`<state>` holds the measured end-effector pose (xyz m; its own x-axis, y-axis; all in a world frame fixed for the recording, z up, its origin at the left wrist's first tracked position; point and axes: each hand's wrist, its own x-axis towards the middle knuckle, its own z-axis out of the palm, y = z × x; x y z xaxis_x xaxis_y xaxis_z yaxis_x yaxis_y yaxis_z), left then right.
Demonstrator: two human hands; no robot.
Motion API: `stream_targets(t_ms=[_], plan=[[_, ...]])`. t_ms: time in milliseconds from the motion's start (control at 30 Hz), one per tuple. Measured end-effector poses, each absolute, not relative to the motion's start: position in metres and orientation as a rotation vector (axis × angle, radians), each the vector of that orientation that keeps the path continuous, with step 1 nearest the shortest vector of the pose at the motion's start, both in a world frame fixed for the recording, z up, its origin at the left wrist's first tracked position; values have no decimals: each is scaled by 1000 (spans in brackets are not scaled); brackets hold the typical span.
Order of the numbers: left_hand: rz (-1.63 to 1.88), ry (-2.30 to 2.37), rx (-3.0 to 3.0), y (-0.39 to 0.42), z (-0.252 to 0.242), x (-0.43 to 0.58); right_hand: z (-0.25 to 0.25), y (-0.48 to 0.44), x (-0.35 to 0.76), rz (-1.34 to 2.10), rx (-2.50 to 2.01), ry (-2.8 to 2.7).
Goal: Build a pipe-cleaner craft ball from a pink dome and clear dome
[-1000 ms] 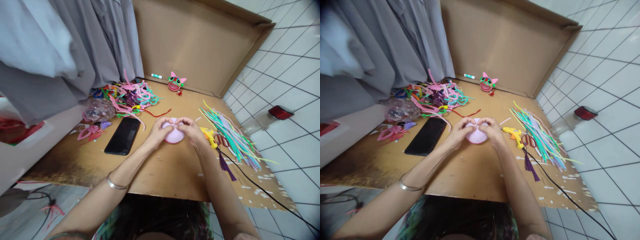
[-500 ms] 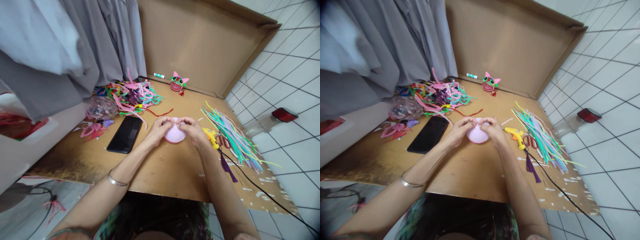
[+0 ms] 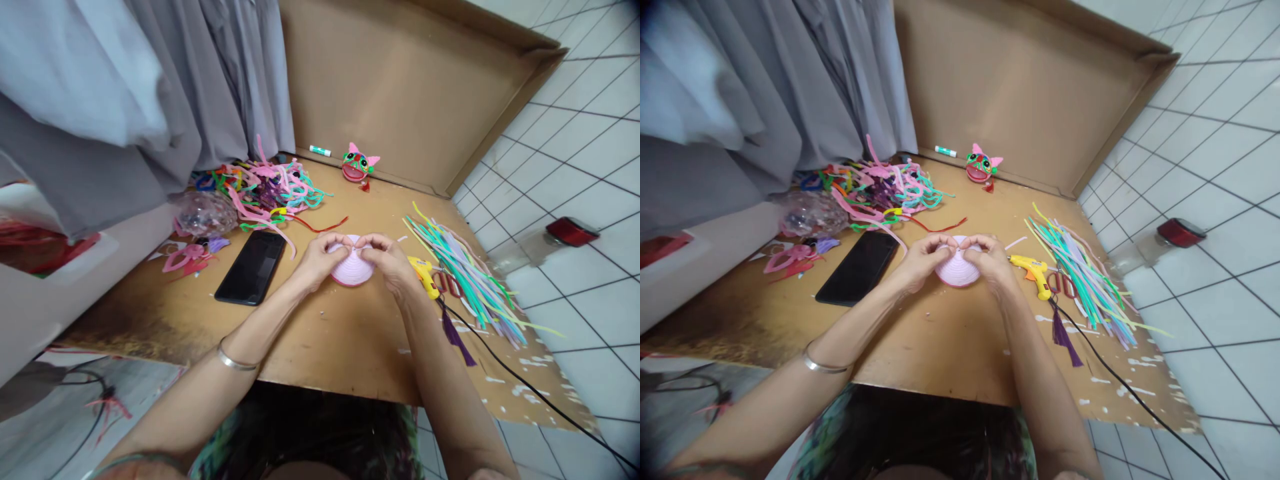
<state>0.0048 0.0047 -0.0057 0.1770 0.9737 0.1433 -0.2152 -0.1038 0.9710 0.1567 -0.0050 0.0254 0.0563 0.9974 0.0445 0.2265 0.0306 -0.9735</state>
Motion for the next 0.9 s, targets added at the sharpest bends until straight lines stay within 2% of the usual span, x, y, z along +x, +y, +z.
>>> stream_targets(t_ms=[900], plan=[[1278, 972, 1234, 5, -8, 14, 24, -7, 155, 1123, -1271, -1209]])
